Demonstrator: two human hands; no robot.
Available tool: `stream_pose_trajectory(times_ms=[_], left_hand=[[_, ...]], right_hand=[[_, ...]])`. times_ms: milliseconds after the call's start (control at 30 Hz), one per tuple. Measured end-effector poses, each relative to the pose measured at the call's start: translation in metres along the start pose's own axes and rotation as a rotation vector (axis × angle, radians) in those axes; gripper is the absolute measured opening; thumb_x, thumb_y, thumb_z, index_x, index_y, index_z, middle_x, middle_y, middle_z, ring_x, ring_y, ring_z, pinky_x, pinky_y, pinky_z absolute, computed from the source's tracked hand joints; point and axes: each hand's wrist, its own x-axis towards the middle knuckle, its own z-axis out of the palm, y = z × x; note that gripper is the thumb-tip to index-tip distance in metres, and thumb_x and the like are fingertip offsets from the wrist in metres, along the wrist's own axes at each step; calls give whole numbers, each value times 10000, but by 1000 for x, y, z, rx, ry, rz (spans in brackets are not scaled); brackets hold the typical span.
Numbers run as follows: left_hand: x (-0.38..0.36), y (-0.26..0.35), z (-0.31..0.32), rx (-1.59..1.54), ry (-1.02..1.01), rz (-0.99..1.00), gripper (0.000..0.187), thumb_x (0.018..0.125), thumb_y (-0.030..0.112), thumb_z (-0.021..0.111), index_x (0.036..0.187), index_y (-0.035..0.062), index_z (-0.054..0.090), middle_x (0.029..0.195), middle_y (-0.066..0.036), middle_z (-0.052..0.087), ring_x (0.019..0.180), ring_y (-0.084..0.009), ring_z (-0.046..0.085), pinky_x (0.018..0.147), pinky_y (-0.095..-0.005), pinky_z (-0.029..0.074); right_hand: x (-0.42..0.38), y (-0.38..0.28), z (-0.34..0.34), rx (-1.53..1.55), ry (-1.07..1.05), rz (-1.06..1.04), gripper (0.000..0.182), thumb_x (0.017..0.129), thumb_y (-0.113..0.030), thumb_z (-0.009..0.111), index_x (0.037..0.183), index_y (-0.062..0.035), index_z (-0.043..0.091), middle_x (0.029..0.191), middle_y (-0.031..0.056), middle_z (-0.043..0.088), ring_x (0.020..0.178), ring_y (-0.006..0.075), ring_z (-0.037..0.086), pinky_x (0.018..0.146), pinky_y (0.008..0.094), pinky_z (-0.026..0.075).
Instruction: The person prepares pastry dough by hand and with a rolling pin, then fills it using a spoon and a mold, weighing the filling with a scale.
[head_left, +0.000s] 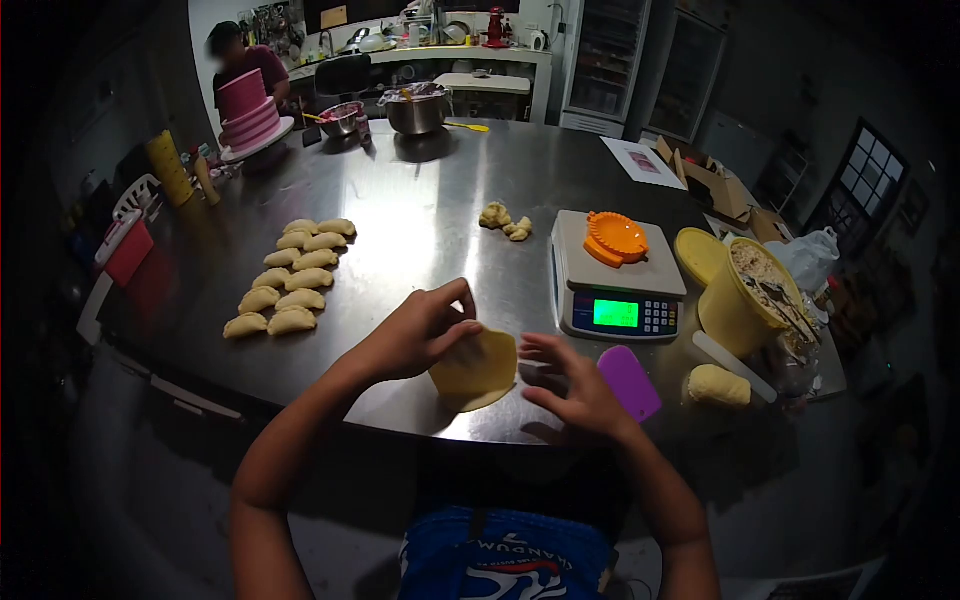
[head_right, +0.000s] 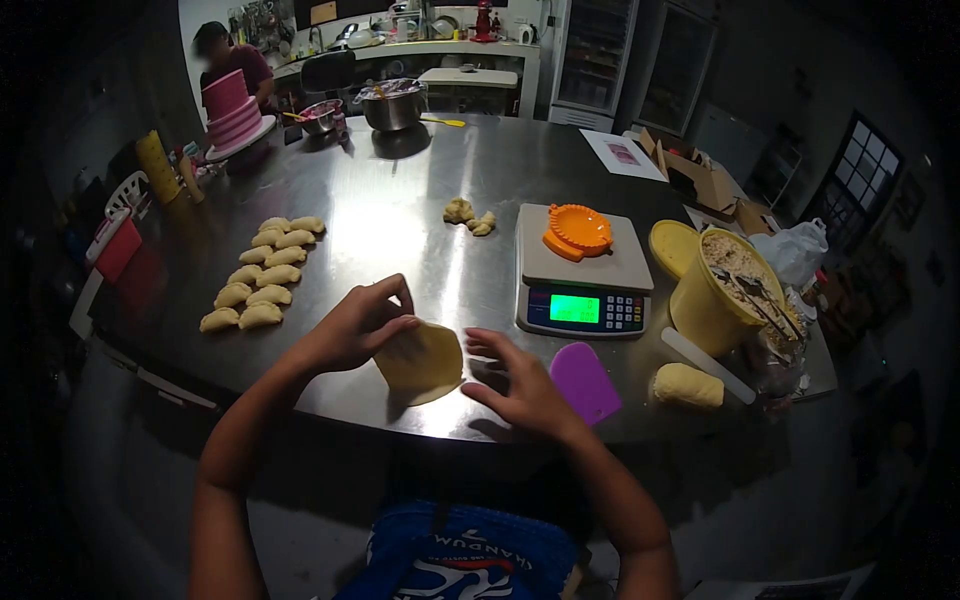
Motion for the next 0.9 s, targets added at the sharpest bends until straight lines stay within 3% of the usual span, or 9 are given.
stream_pose_trajectory(times_ms=[67,133,233,300,367,467,633,733,900], left_hand=[[5,9,-3,-124,-14,-18,157,987,143,580,953,33,473,834,-130,713,775,-159,692,667,-287,534],[15,15,-9,-202,7,11,155,990,144,578,952,35,473,846,-115,708,780,-149,688,671,-275,533],[35,17,-11,-381,29,53,138,989,142,581,1021,33,503,867,-77,691,802,-126,676,699,-247,534],[53,16,-5,-589,127,-1,201,983,144,590,1121,7,541,868,-74,687,821,-127,675,697,-245,540],[77,11,9,-635,140,16,285,981,171,591,1212,6,566,928,-88,682,815,-140,682,685,-252,562],[115,0,28,-882,106,-210,362,974,213,597,1240,-32,568,1063,-118,658,842,-173,695,687,-313,607],[182,1,65,-814,215,-105,413,902,212,692,1194,-53,572,1032,-134,667,809,-183,696,675,-324,607],[219,-7,85,-726,433,-129,223,848,47,693,1015,-66,597,866,-157,699,774,-190,696,589,-284,546],[253,-20,116,-657,488,-138,268,876,49,661,1075,-43,507,888,-159,658,717,-227,687,580,-363,619]], right_hand=[[13,4,13,140,-64,24,560,893,-184,707,1359,-11,449,1209,124,628,1075,214,643,937,345,515],[23,6,18,602,-161,213,458,939,-184,661,1326,-10,489,1192,125,637,1080,217,643,933,345,523],[25,11,1,797,-69,310,400,959,-211,638,1288,-11,529,1148,104,655,1033,203,660,909,359,542],[29,7,-11,869,23,227,359,975,-230,612,1251,-6,558,1092,93,672,955,180,678,858,360,563],[33,-3,-31,819,310,223,337,980,-224,603,1228,0,567,1067,90,678,906,164,684,816,333,573],[49,12,-79,512,440,229,312,983,-213,596,1210,0,572,1063,84,677,893,158,685,814,297,567],[82,29,-173,320,334,215,285,969,-208,621,1162,3,611,982,63,688,833,118,663,762,249,535],[112,43,-211,103,362,215,252,948,-206,652,1085,5,655,926,52,693,797,103,645,728,240,514],[150,63,-253,-108,309,269,224,919,-204,687,1001,5,687,908,51,697,786,104,638,726,251,509]])
